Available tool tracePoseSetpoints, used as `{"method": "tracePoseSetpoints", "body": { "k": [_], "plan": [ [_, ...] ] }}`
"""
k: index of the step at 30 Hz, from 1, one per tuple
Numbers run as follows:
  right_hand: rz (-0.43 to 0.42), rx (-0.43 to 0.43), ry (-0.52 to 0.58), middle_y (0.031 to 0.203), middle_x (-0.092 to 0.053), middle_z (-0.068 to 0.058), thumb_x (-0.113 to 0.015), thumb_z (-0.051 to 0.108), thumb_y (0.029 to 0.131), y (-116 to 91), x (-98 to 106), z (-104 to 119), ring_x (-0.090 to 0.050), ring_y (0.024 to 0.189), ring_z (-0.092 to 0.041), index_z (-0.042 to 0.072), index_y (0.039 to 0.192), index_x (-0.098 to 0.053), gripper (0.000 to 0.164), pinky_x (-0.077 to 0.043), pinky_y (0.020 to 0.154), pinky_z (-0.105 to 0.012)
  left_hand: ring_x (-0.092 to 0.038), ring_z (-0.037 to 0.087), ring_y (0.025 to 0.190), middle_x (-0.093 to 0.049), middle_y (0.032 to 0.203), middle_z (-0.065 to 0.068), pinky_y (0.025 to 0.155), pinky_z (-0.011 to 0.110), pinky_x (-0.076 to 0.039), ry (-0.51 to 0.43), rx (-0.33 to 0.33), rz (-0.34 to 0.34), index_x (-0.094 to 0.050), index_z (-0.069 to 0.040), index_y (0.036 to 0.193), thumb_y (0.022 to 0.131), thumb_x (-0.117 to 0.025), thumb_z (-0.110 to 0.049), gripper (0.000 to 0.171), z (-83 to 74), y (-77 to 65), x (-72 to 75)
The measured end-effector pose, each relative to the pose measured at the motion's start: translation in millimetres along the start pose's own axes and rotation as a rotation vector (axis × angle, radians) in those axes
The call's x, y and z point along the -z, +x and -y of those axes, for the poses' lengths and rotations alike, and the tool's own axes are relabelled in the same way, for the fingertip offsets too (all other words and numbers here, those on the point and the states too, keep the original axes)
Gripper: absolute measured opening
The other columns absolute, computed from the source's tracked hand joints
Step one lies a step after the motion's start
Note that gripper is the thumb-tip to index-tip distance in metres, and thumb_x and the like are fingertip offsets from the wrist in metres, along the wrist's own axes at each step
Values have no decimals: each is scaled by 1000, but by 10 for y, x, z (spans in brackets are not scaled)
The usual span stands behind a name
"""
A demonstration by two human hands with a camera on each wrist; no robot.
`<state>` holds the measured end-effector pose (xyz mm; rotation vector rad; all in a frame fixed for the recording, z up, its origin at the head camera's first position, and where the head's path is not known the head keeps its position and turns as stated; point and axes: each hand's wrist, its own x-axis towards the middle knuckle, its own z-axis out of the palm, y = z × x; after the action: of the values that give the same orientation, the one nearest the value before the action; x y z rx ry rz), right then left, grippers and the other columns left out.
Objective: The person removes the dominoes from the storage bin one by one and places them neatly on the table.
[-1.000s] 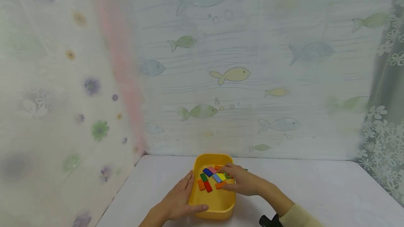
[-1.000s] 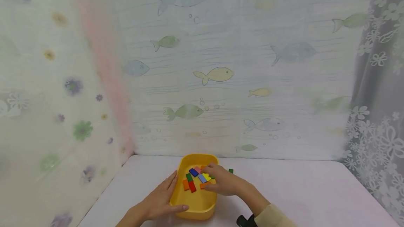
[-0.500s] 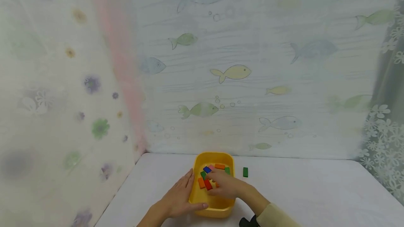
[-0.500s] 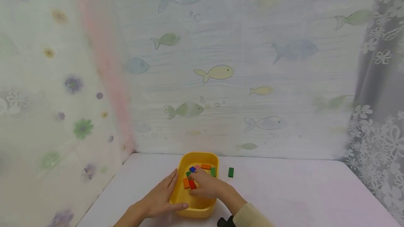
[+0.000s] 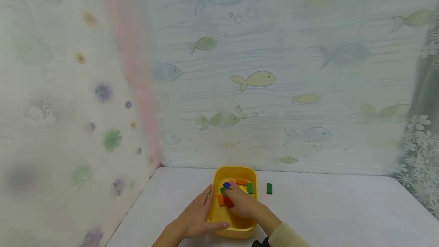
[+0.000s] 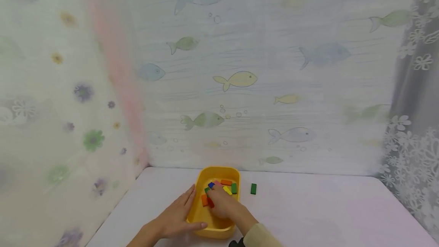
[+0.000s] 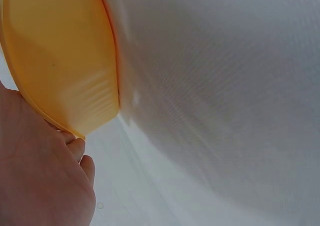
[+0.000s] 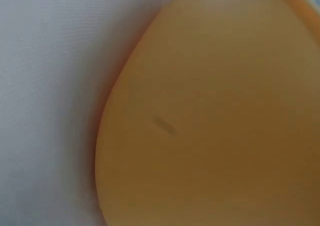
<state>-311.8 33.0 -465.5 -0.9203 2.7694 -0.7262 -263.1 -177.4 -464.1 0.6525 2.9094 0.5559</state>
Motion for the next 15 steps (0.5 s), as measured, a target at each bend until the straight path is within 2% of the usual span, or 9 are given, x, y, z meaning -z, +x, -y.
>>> {"method": "tracePoseSetpoints", "body": {
  "k": [2, 7, 10, 15],
  "plan": [
    [-2, -9, -2, 125, -58, -5, -78, 10, 90, 4, -6, 0, -61, 110, -17, 9, 114, -67, 27, -52, 105, -42, -26, 33, 154, -14, 171, 13, 121, 58, -27, 3, 1, 2, -24, 0, 161, 86, -55, -79, 114, -6, 1, 1],
    [-12, -22, -27, 113, -60, -1, -78, 10, 89, 15, 0, 8, -60, 107, -17, 12, 105, -69, 18, -52, 105, -42, -26, 33, 154, -13, 171, 12, 121, 57, -27, 9, 10, 7, -22, 0, 162, 86, -55, -79, 114, -12, 9, 4],
    [-19, -28, -46, 107, -61, 0, -80, 10, 88, 21, -1, 11, -58, 104, -16, 11, 105, -70, 19, -52, 104, -41, -26, 32, 154, -12, 172, 12, 121, 57, -26, 1, 22, 12, -22, -1, 162, 86, -55, -79, 115, -19, 11, 5],
    [-11, -43, -40, 111, -62, -2, -80, 11, 88, 18, -12, 8, -58, 104, -17, 8, 112, -71, 26, -53, 103, -41, -26, 32, 154, -13, 172, 11, 121, 58, -26, -15, 44, 22, -21, -3, 163, 84, -55, -81, 116, -25, 12, -9]
  ]
}}
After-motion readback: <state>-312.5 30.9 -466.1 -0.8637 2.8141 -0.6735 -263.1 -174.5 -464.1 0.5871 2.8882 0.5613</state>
